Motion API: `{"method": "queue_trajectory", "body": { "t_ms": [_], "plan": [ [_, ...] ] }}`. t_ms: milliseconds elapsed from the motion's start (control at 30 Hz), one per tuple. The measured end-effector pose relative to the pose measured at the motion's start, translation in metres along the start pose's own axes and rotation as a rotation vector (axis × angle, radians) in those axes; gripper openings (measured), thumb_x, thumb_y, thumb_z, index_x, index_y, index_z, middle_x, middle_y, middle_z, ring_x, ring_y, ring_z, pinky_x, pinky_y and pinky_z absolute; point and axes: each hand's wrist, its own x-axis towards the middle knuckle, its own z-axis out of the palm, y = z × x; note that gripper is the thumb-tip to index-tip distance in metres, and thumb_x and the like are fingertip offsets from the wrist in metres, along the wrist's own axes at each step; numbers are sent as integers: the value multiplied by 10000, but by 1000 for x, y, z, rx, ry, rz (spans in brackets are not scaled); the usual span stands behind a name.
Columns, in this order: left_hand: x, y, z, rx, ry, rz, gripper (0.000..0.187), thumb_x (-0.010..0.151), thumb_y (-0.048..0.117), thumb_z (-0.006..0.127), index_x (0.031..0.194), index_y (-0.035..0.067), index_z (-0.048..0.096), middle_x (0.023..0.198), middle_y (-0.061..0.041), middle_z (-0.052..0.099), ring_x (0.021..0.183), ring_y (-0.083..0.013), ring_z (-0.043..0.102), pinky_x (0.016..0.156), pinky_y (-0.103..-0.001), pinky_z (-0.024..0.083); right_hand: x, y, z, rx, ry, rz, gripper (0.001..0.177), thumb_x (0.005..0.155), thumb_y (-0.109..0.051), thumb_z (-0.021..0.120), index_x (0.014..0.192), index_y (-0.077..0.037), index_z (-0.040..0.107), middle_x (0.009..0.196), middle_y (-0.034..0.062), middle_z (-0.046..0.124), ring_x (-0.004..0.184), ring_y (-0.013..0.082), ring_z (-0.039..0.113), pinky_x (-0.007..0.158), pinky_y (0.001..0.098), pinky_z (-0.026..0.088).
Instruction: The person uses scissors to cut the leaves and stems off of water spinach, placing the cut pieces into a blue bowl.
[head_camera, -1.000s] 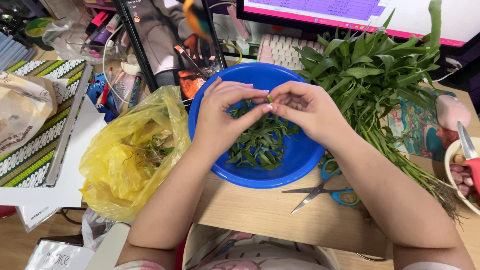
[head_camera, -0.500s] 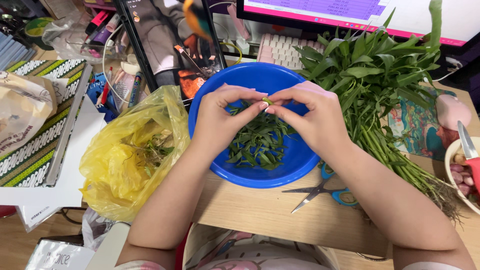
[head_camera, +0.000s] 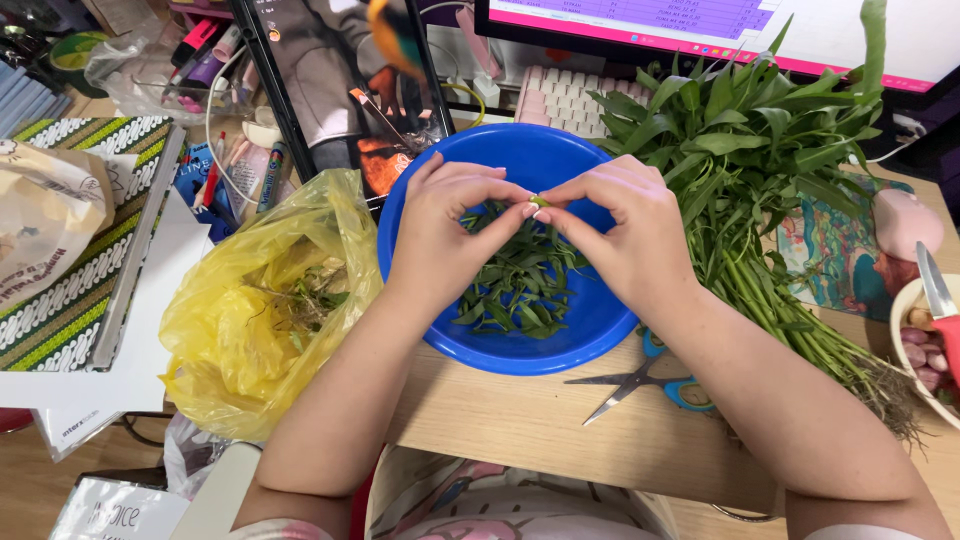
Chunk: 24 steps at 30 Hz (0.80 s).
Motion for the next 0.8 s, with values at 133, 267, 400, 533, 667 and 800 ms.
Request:
{"method": "queue_trajectory", "body": {
  "t_ms": [133,267,400,533,667,800],
  "plan": [
    [-1,2,-1,22,2,13,86,833,228,781,895,173,756,929,-6,736,1075,-174,666,1132,-494,314,1,-1,-3,6,-15,5,152,820,-206,806,908,-102,740,888,39,709,888,241,630,843,369,447],
    [0,3,0,53,6,16,90,816,217,784,891,173,762,913,-1,735,1064,-165,664,1138,-499,296,2,-3,-4,32,-6,-25,184,836,-177,784,991,-99,723,908,28,707,926,237,639,874,375,449],
    [-1,2,0,76,-5,19,89,807,236,780,872,178,759,903,5,739,1061,-168,664,1129,-510,289,0,-2,-4,-26,22,-105,145,863,-162,771,985,-105,718,993,56,693,1015,262,627,903,386,441],
    [-1,1,1,147,-6,13,117,819,271,764,891,178,760,918,-13,731,1046,-197,655,1093,-508,301,1,2,4,-79,12,-92,129,865,-163,766,973,-107,723,988,46,706,1005,255,632,903,401,428],
    [0,0,-4,159,-13,-67,127,871,257,711,955,172,752,972,-21,727,1034,-213,658,1087,-533,292,0,14,1,-171,-215,-92,234,772,-194,774,984,-96,749,942,100,701,910,314,630,788,431,458],
    [2,5,-9,154,-10,-85,128,908,245,689,988,162,744,996,-26,729,1033,-225,665,1105,-587,224,-7,45,-40,-230,-119,-26,189,861,-177,757,1025,-86,745,957,118,704,907,320,632,821,425,494]
  ]
}}
